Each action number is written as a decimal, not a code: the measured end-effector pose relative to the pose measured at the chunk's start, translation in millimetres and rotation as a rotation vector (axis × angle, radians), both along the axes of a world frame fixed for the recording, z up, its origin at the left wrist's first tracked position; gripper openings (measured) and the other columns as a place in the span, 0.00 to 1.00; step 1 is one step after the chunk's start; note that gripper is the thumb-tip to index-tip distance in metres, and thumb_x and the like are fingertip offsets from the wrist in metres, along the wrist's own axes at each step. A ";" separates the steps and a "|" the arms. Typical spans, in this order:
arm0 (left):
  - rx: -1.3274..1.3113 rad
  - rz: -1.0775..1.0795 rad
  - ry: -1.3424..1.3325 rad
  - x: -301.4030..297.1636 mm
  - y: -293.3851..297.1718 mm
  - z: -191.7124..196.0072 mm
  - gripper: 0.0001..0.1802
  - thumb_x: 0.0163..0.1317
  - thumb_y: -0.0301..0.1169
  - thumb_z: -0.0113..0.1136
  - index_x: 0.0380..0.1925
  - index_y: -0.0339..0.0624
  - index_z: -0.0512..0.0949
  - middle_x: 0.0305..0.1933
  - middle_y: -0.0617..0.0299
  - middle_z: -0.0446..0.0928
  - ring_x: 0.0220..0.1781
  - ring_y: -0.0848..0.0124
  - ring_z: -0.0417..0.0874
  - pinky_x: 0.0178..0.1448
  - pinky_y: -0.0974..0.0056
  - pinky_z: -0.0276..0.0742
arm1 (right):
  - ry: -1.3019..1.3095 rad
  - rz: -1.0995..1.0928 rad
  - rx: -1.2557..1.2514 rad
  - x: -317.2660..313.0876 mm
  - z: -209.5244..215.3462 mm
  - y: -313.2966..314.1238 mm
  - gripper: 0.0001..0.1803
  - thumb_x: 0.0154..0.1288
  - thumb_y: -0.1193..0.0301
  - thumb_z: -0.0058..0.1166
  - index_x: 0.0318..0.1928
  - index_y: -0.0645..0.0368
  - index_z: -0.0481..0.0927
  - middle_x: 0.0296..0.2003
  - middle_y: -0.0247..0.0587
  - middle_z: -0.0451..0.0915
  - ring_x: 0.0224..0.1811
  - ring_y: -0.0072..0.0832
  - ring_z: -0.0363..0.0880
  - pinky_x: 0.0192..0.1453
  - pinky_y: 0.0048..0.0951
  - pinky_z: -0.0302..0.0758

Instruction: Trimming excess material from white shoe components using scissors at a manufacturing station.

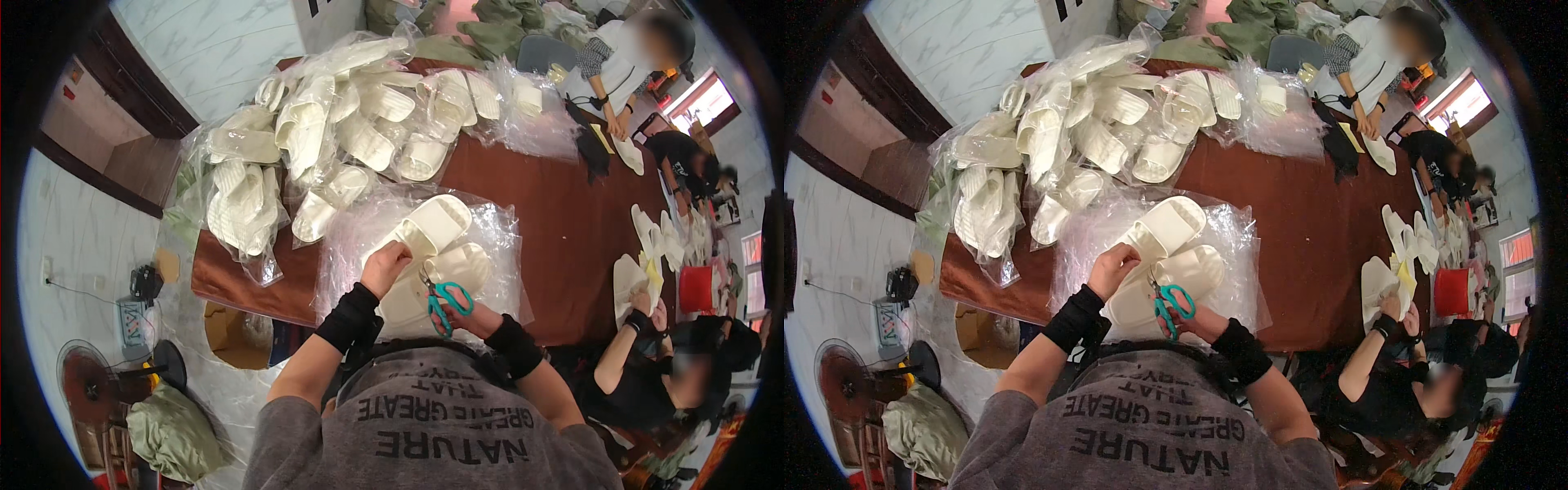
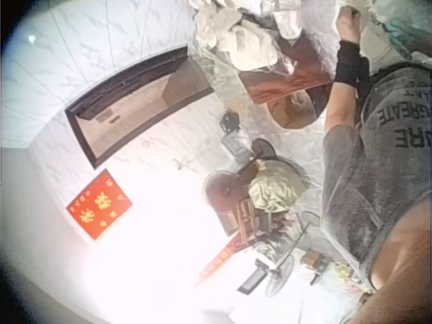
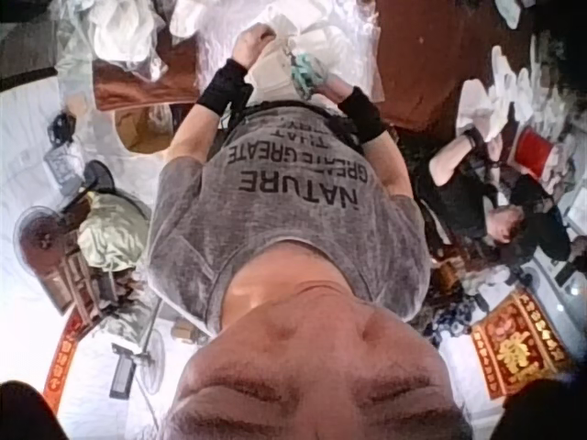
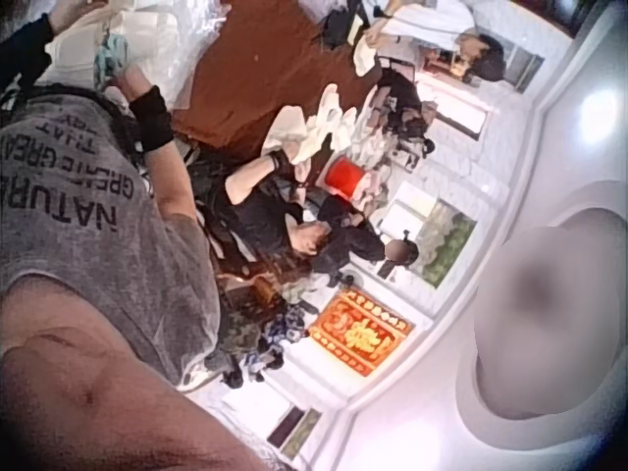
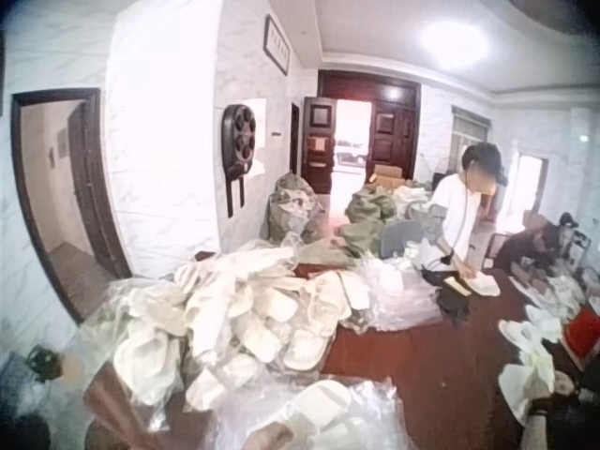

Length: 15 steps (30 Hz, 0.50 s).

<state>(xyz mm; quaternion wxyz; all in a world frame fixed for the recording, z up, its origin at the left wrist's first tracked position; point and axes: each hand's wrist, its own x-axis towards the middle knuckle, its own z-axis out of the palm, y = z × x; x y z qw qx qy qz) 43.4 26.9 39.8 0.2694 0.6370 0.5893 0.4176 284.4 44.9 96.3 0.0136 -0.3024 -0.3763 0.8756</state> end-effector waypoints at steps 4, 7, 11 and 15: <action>0.001 0.035 0.025 7.4 -0.4 1.3 0.05 0.55 0.23 0.61 0.31 0.35 0.75 0.30 0.53 0.75 0.33 0.58 0.80 0.38 0.61 0.75 | 0.012 -0.145 -0.014 -12.9 -9.1 0.9 0.30 0.70 0.41 0.35 0.58 0.49 0.66 0.34 0.33 0.72 0.32 0.24 0.71 0.36 0.25 0.67; -0.005 0.037 0.006 9.3 -0.5 3.2 0.05 0.55 0.23 0.61 0.31 0.35 0.75 0.30 0.53 0.75 0.33 0.58 0.80 0.37 0.61 0.75 | -0.032 -0.179 0.062 -16.2 -10.8 2.0 0.28 0.71 0.43 0.38 0.59 0.50 0.66 0.32 0.31 0.71 0.30 0.22 0.70 0.35 0.24 0.66; 0.034 0.061 0.003 4.4 -1.2 1.0 0.06 0.54 0.23 0.61 0.31 0.35 0.75 0.30 0.52 0.76 0.33 0.58 0.80 0.37 0.61 0.75 | -0.034 -0.243 0.053 -12.3 -14.2 -1.7 0.24 0.70 0.49 0.45 0.55 0.53 0.70 0.29 0.30 0.72 0.27 0.19 0.70 0.30 0.20 0.65; -0.013 0.140 -0.119 -20.7 -15.1 10.3 0.05 0.57 0.23 0.60 0.33 0.35 0.75 0.29 0.56 0.76 0.32 0.67 0.80 0.37 0.65 0.75 | -0.063 -0.304 0.263 7.4 -9.0 11.7 0.23 0.70 0.57 0.49 0.60 0.53 0.68 0.30 0.31 0.73 0.27 0.18 0.70 0.31 0.19 0.67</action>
